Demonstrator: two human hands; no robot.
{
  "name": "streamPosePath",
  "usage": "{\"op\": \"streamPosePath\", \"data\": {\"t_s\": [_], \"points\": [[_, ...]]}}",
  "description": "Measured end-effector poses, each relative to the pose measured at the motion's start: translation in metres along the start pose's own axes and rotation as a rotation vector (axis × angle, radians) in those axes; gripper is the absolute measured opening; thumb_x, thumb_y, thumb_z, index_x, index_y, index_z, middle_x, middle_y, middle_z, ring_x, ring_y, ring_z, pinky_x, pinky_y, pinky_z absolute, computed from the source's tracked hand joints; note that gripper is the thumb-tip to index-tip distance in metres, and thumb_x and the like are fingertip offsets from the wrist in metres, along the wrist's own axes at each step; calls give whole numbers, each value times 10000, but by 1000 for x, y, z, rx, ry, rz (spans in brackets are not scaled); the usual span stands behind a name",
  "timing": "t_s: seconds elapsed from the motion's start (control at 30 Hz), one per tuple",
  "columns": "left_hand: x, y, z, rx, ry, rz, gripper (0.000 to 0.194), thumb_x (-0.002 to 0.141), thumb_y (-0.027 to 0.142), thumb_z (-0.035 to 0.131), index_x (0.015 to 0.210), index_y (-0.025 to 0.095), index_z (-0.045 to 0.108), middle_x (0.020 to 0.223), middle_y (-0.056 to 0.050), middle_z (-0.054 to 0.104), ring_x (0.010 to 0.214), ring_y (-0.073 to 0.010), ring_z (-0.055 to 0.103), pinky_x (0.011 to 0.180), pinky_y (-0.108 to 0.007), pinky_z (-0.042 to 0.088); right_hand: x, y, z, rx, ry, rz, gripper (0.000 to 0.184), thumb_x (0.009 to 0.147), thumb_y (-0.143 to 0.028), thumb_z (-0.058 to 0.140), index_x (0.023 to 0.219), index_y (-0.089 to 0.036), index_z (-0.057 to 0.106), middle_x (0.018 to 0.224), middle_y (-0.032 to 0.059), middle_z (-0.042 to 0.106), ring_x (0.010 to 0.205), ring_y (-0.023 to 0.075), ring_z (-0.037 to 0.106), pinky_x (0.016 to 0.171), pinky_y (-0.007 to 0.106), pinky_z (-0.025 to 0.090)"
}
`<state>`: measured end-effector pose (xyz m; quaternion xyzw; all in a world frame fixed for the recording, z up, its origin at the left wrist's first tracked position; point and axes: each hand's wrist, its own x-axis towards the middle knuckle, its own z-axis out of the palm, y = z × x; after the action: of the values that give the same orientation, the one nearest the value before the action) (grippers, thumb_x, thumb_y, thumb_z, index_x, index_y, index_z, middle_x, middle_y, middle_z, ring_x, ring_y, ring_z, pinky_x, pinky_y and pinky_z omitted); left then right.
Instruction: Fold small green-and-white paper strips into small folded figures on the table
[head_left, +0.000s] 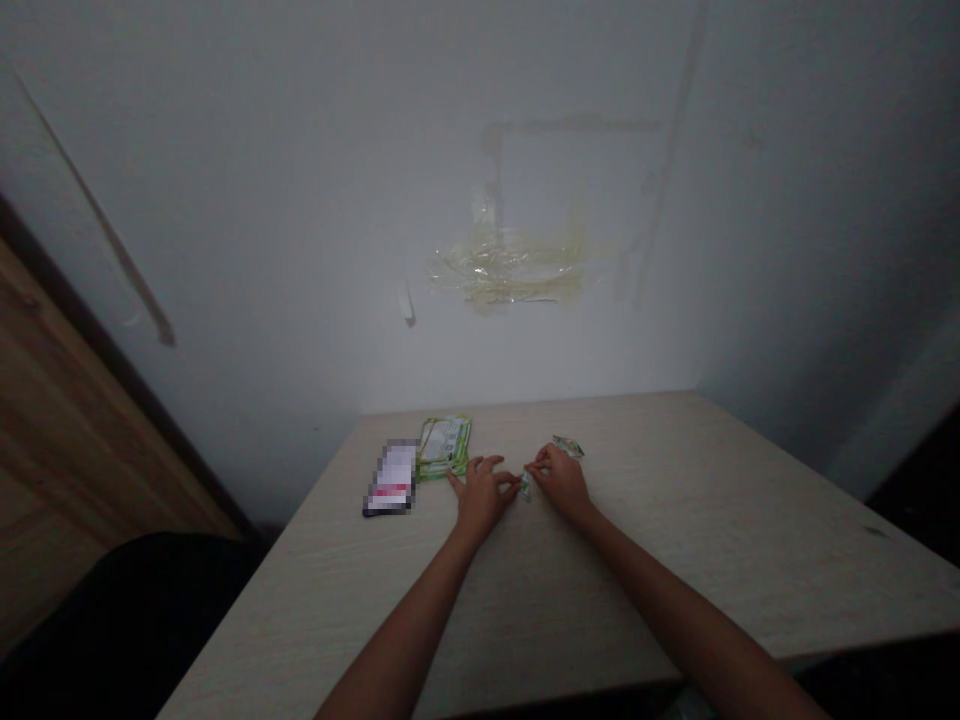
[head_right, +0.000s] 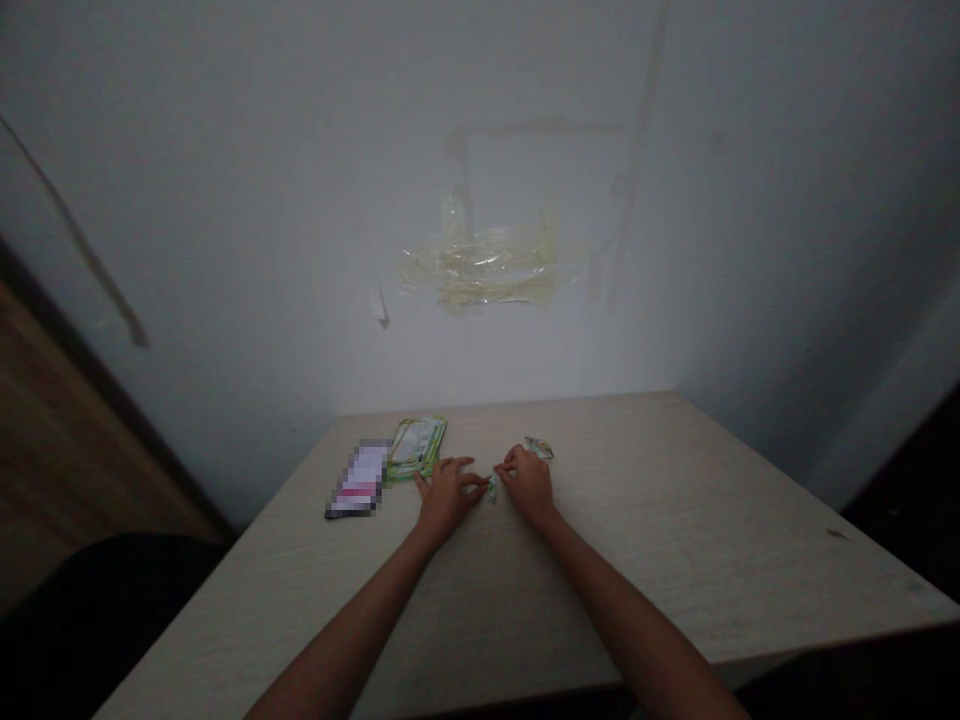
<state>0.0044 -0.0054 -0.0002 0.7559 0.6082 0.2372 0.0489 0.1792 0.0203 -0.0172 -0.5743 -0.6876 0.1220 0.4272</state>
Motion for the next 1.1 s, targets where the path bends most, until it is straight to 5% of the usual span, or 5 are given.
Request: {"op": "streamPosePath", "data": {"t_s": [0.27,0.77,1.1], "points": [[-3,2,1,50,61,12,139,815,442,638,916,413,729,1308,33,581,1323,-312,346,1060,-746,38,0,6,-4,421,-27,92,206,745,-322,641,828,-229,476,791,35,702,814,234,706,763,372,526],[-1,0,0,51,42,0,175,811,484,630,934,403,723,1323,19,571,1331,-320,333,1053,-752,33,-1,12,0,368,-178,21,206,728,-271,639,890,-213,526,764,-3,693,778,190,689,785,332,504],[0,3,-2,71,13,-23,197,814,508,612,948,412,719,1330,23,564,1336,-318,329,1055,-742,67,-1,5,-5,216,-164,-44,149,730,-230,624,849,-217,536,777,-2,695,805,186,657,765,306,478]]}}
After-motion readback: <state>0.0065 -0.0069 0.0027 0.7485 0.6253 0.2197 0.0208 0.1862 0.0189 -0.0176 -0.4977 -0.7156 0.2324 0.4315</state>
